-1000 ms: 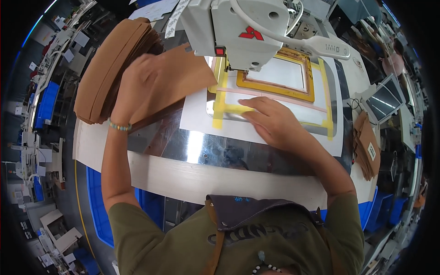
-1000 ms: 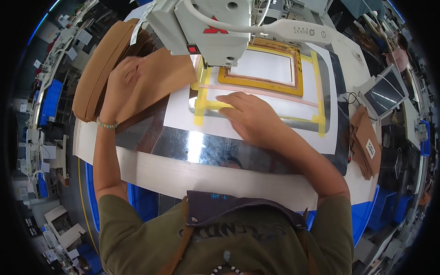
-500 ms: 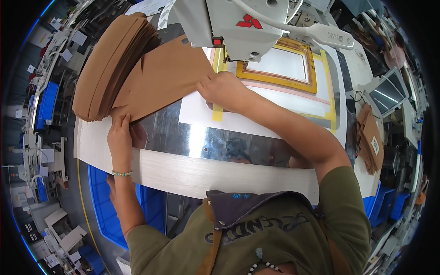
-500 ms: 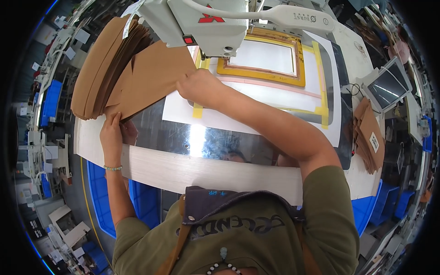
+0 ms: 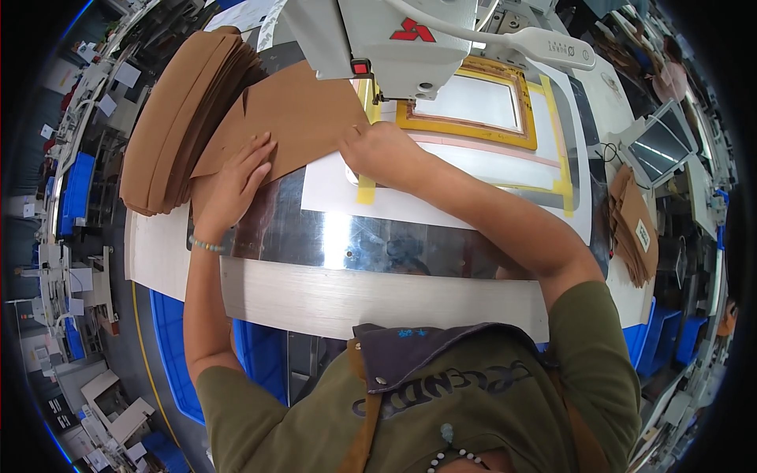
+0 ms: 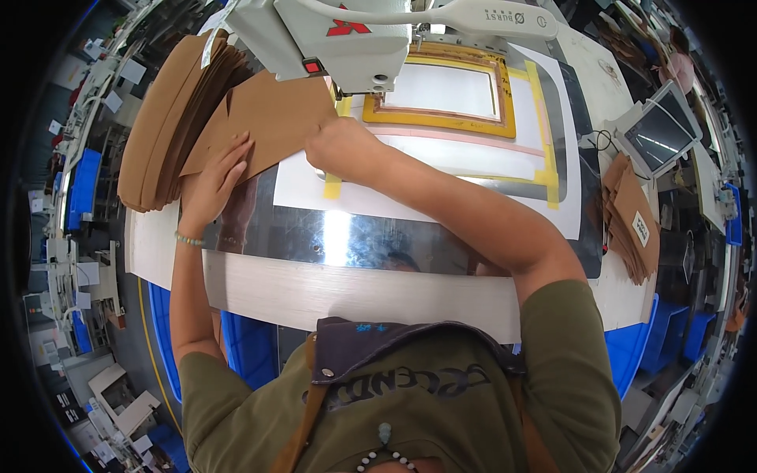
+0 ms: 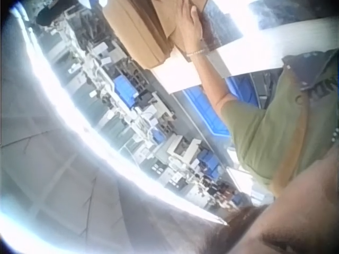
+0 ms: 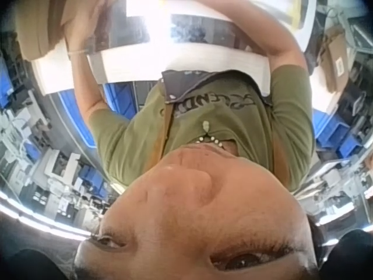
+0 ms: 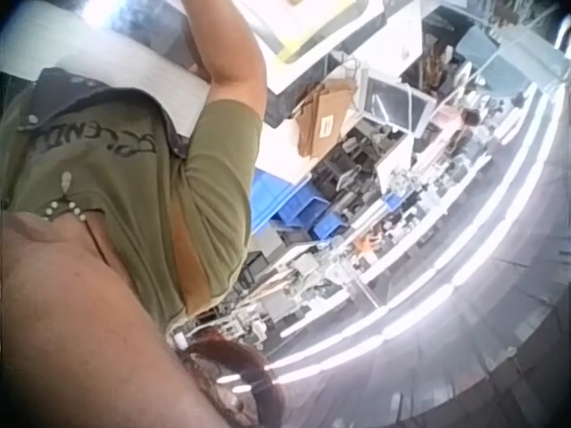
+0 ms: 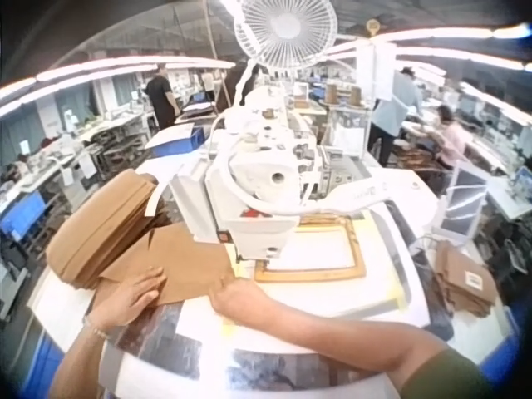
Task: The recorder is using an industrial sewing machine to stitch leather components for handbags in a workshop environment.
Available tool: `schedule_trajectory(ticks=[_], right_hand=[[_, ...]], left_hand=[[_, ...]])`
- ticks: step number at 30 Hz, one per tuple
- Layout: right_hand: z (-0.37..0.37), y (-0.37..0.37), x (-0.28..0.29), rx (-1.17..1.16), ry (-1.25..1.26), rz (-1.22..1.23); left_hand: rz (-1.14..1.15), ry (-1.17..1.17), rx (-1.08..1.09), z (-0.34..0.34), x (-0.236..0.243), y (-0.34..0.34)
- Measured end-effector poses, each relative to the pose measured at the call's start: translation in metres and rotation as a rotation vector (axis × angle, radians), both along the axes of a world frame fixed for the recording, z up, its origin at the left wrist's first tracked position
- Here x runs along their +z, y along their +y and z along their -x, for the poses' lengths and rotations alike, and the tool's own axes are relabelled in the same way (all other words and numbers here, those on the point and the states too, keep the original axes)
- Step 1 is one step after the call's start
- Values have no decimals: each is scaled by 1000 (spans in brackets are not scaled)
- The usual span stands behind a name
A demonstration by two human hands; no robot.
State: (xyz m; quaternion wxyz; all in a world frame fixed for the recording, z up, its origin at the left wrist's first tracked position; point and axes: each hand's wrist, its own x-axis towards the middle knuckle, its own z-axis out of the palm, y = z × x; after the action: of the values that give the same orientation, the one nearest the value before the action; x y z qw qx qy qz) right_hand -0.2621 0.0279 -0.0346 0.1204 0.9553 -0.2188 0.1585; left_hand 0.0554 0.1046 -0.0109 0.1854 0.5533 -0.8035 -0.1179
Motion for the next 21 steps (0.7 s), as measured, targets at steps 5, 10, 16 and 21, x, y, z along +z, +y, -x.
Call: schedule_trajectory(ticks=[5,10,16,21], right_hand=[[2,2,-4,13,-39,17],[1,4,-6,16,-187,70],[-2,-6,-2,-36,-71,-46],[-5,-2,-1,-63,-158,89]], left_hand=[[222,-621,382,-17,-19,-65],[577,-591,348,-43,9,-46],[-6,-446,405,-32,7,69],[101,-564,466,-38,-9,83]])
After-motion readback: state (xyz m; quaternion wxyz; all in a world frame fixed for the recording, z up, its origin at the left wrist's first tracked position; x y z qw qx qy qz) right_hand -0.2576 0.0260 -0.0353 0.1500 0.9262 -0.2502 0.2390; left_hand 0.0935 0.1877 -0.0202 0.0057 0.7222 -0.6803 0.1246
